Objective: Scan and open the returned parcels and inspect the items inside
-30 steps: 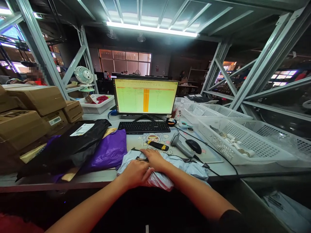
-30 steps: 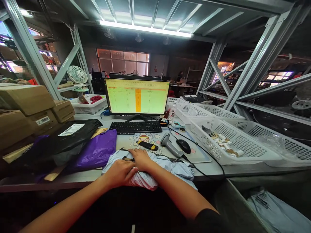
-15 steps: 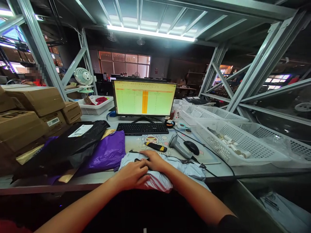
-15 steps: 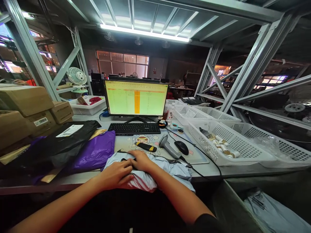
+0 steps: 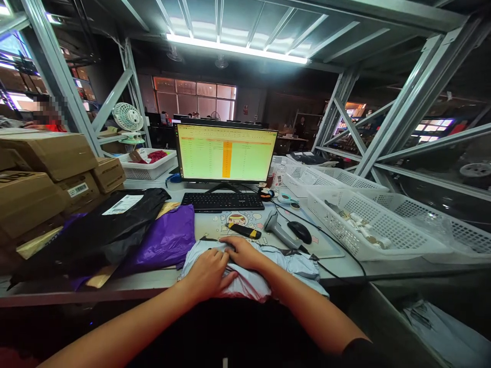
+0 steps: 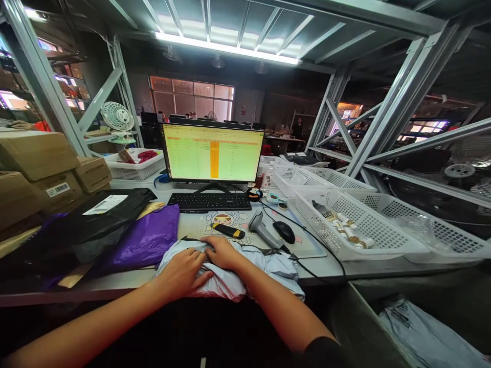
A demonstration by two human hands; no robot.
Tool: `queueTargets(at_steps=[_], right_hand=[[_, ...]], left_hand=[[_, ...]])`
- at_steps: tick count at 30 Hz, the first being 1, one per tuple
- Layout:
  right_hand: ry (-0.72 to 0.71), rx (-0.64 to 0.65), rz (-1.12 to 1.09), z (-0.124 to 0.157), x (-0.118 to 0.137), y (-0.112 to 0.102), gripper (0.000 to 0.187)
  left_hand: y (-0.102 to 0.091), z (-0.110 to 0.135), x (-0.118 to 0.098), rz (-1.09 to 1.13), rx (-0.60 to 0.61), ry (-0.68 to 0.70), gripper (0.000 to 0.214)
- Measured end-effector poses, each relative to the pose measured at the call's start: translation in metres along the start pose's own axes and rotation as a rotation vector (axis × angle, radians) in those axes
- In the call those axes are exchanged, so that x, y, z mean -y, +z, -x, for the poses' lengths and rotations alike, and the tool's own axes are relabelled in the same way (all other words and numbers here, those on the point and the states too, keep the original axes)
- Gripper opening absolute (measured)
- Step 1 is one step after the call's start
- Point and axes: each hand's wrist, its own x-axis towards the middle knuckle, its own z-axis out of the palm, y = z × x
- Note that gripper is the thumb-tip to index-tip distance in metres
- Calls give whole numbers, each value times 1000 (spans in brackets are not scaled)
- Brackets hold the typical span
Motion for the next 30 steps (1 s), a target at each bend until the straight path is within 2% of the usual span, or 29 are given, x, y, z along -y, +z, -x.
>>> queueTargets(at_steps=[6,9,12,16,20,22,24,30], right_hand=[[-14,36,16,-1,4,-3,51],[-7,128,72,0,9,-7,63],[23,192,168,-1,16,-7,74],[-11,204,419,-12,32,2,66],[-174,199,619,-35,48,8,56],[-195,270,658,-46,52,9,54],[-156,320,681,-54,52,9,50],[-122,288,671,-63,40,9,44]], left_hand=[[2,4,8,65,-148,173,30],[8,7,13,149,-198,243,24],[12,9,16,139,-257,279,25],[12,7,13,116,-315,358,36],[12,3,6,121,-392,412,45],[10,3,3,110,-418,402,48],[7,5,1,104,-425,357,49],[-2,30,-7,136,-407,166,44]])
